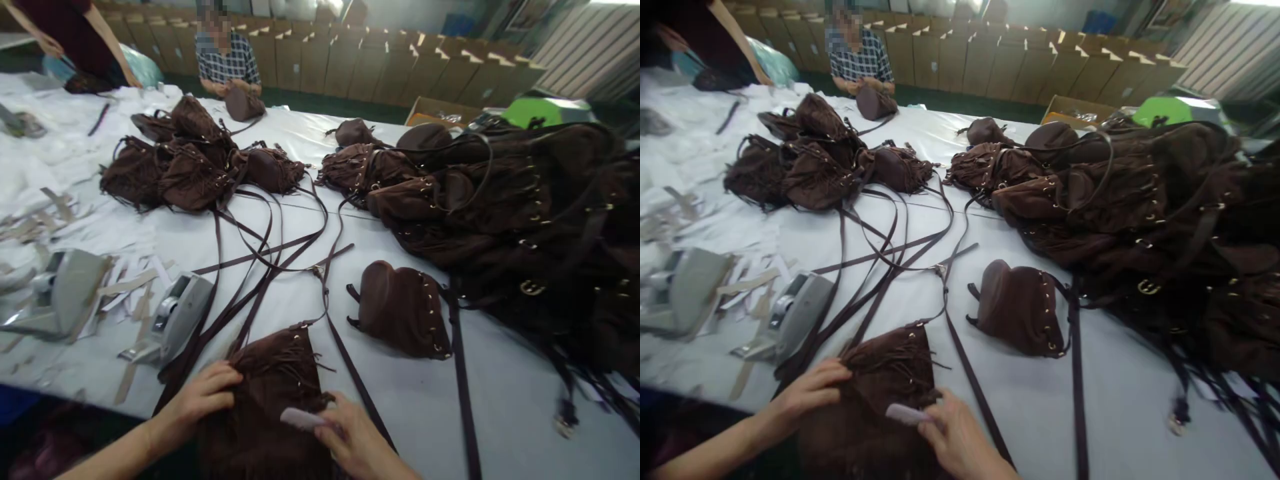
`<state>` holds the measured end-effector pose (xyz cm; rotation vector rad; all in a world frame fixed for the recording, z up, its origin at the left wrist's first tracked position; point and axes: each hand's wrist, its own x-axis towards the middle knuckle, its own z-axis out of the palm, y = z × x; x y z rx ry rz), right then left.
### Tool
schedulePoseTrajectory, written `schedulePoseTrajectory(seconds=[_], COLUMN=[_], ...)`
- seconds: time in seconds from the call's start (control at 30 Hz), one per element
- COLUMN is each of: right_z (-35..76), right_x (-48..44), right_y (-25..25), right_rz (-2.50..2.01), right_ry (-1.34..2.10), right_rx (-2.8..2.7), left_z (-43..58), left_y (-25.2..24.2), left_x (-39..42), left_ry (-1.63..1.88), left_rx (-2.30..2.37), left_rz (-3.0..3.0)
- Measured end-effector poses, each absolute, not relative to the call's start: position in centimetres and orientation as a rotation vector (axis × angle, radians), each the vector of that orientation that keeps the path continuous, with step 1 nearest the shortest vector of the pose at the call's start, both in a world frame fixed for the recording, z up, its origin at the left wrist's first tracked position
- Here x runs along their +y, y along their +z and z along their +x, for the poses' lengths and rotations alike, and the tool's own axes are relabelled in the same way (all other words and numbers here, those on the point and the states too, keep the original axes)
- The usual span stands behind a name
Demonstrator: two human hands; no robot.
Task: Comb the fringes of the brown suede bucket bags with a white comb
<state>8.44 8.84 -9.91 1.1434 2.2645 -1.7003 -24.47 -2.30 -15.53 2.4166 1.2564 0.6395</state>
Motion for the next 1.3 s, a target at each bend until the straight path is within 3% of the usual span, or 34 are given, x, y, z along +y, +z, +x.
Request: schedulePoseTrajectory(seconds=[0.1,0.27,0.43,0.57,0.63,0.77,0.9,1.03,1.2,1.3], right_z=[7.0,4.7,4.0,3.5,3.3,3.5,5.5,9.7,11.0,7.8], right_x=[9.2,10.9,12.8,12.5,11.9,11.5,12.1,11.4,8.8,8.3], right_y=[-12.5,-14.3,-16.2,-16.1,-16.0,-16.8,-16.9,-14.4,-9.6,-7.4], right_rz=[1.1,1.233,1.565,1.662,1.697,1.673,1.507,1.417,0.306,0.065], right_ry=[-1.688,-1.635,-1.547,-1.441,-1.411,-1.431,-1.364,-0.965,-0.206,0.114], right_rx=[2.442,2.606,2.595,2.686,2.717,2.758,2.883,3.205,3.459,3.277], left_z=[-24.9,-26.0,-26.5,-20.1,-15.6,-12.2,-16.9,-19.7,-17.8,-16.5], left_y=[-17.5,-17.9,-12.9,-8.5,-9.5,-16.4,-19.2,-16.2,-12.6,-11.2], left_x=[-1.8,-1.7,-2.9,-6.3,-7.6,-6.7,-3.4,-0.8,3.5,5.5], left_ry=[0.723,0.535,0.102,0.219,0.317,0.228,0.14,-0.038,-0.067,-0.081], left_rx=[1.36,1.36,1.436,1.865,2.099,2.279,1.966,1.687,1.576,1.509], left_rz=[2.299,2.297,2.224,2.25,2.3,2.234,2.475,2.67,2.748,2.76])
